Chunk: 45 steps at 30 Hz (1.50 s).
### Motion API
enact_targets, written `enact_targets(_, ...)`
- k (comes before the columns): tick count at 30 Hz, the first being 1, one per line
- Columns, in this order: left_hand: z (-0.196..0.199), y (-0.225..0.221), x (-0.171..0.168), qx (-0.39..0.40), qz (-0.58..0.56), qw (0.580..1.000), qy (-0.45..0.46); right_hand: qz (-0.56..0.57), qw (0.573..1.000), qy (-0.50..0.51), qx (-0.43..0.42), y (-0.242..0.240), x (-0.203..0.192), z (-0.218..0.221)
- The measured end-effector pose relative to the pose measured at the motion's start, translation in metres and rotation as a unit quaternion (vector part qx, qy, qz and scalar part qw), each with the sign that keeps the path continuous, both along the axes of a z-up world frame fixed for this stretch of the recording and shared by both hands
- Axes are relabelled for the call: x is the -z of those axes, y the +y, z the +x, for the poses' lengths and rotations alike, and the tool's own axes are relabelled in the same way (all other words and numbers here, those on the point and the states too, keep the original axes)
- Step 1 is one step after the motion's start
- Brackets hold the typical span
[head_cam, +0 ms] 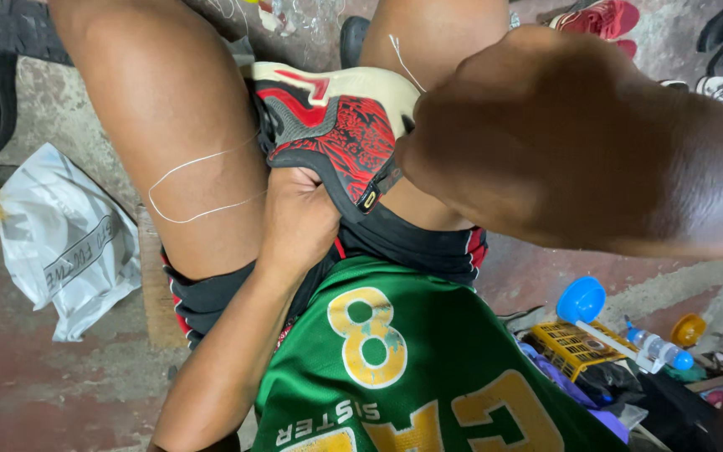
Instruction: The person is stitching the sole of a sneaker using a needle and thread while holding the shoe in their lap.
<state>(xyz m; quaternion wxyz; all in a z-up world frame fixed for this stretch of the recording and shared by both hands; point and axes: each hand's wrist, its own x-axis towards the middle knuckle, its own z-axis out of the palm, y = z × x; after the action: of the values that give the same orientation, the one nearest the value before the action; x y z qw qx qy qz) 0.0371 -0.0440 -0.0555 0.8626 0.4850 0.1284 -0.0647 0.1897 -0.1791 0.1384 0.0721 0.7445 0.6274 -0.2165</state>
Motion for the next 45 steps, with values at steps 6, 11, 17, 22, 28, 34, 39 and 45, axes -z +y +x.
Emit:
enact_targets(6, 0.005, -0.004, -0.013, -0.008, 0.014, 1.0, -0.011, -0.029, 0.999, -0.018, 0.011, 0.005, 0.005, -0.009)
enact_targets(11, 0.008, -0.001, -0.012, -0.006, 0.072, 0.997, -0.014, -0.034, 0.998, -0.062, 0.001, 0.011, 0.014, -0.015)
enact_targets(17, 0.009, -0.002, -0.006, -0.011, 0.002, 1.0, 0.012, -0.012, 0.998, -0.067, 0.007, 0.015, 0.019, -0.018)
enact_targets(22, 0.012, 0.004, -0.001, 0.024, 0.096, 0.995, 0.0, -0.006, 0.997, -0.067, 0.026, 0.015, 0.02, -0.017)
enact_targets(28, 0.013, 0.01, 0.006, 0.057, -0.038, 0.997, -0.024, -0.003, 0.999, -0.052, 0.011, 0.015, 0.013, -0.014)
enact_targets(34, 0.014, 0.012, 0.01, 0.064, -0.047, 0.997, -0.025, 0.015, 0.998, -0.048, 0.033, 0.013, 0.015, -0.018)
enact_targets(39, 0.018, 0.022, 0.003, 0.096, 0.042, 0.994, 0.009, 0.036, 0.997, -0.072, 0.014, 0.007, 0.018, -0.019)
enact_targets(45, 0.016, 0.02, -0.003, 0.126, 0.151, 0.98, 0.027, -0.005, 0.966, -0.257, -0.018, 0.006, 0.018, -0.044)
